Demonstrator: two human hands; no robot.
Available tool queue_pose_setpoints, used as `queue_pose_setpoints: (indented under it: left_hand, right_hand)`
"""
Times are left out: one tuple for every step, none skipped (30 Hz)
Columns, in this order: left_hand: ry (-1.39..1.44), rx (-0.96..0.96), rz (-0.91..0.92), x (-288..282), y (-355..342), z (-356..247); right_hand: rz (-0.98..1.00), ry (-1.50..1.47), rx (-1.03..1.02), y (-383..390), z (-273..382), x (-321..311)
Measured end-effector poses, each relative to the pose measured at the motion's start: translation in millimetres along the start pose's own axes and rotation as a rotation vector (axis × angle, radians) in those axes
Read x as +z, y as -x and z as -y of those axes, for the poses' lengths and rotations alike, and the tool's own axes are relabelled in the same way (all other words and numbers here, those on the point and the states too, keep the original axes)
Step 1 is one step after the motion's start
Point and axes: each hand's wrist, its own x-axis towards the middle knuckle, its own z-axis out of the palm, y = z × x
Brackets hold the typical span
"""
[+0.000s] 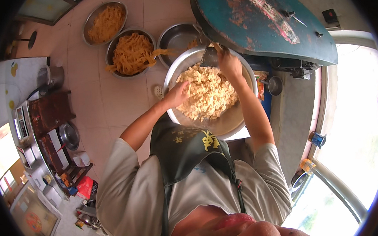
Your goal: The person mixes dough in a large metal bowl by hand and then feeds portions of it into a machine to produce long noodles, which are gathered into other bowls.
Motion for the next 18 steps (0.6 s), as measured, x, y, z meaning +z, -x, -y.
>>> queue_pose_setpoints:
  left_hand:
    - [-0.065, 0.039, -0.037, -6, 10, -1]
    - [-0.137, 0.099, -0.056, -13, 8, -8]
    - [-0.231, 0.099, -0.045, -19, 6, -9]
    - [-0.318, 0.101, -0.009, -21, 7, -9]
    - [-0.407, 0.105, 0.028, -21, 10, -9]
    - [-0.351, 0.172, 0.022, -19, 9, -2]
    - [-0.394, 0.219, 0.002, -19, 11, 2]
    - [-0.437, 0.267, -0.018, -18, 14, 6]
    - [-0.483, 0.311, -0.046, -21, 15, 12]
    - [-0.501, 0.376, -0.109, -18, 17, 16]
    - [-0.532, 0.368, -0.116, -18, 18, 17]
    - [-0.560, 0.363, -0.113, -14, 19, 14]
    - [-0.587, 0.358, -0.110, -10, 19, 11]
    - [-0.611, 0.369, -0.155, -13, 15, 11]
    - [-0.607, 0.368, -0.148, -10, 14, 7]
    - [-0.612, 0.359, -0.154, -12, 14, 6]
    - [-0.616, 0.350, -0.161, -13, 14, 4]
    - [-0.643, 0.344, -0.176, -14, 16, 0]
  right_hand:
    - [-0.018, -0.005, -0.121, 20, 22, -28]
    - [-0.134, -0.018, -0.148, 20, 5, -15]
    - [-0.020, -0.002, -0.071, 18, 9, -18]
    - [0.089, 0.026, 0.009, 16, 12, -24]
    - [0.113, 0.056, 0.057, -2, -6, -3]
    - [0.046, 0.057, 0.073, -17, -17, 12]
    - [-0.009, 0.056, 0.084, -22, -15, 17]
    - [0.042, 0.064, 0.093, -19, -20, 19]
    - [0.093, 0.071, 0.092, -10, -14, 13]
    - [0.153, 0.086, 0.087, 4, -10, 5]
    - [0.067, 0.024, 0.003, 17, -11, 0]
    - [-0.013, -0.033, -0.073, 38, -16, -5]
    - [-0.002, -0.024, -0.050, 38, -17, -2]
    - [0.007, -0.011, -0.043, 29, -15, 1]
    - [0.074, 0.026, 0.034, 12, -11, 4]
    - [0.075, 0.057, 0.009, -1, 1, -2]
    - [0.052, 0.044, -0.001, 1, -5, -1]
    - [0.019, 0.028, -0.014, -1, -12, -1]
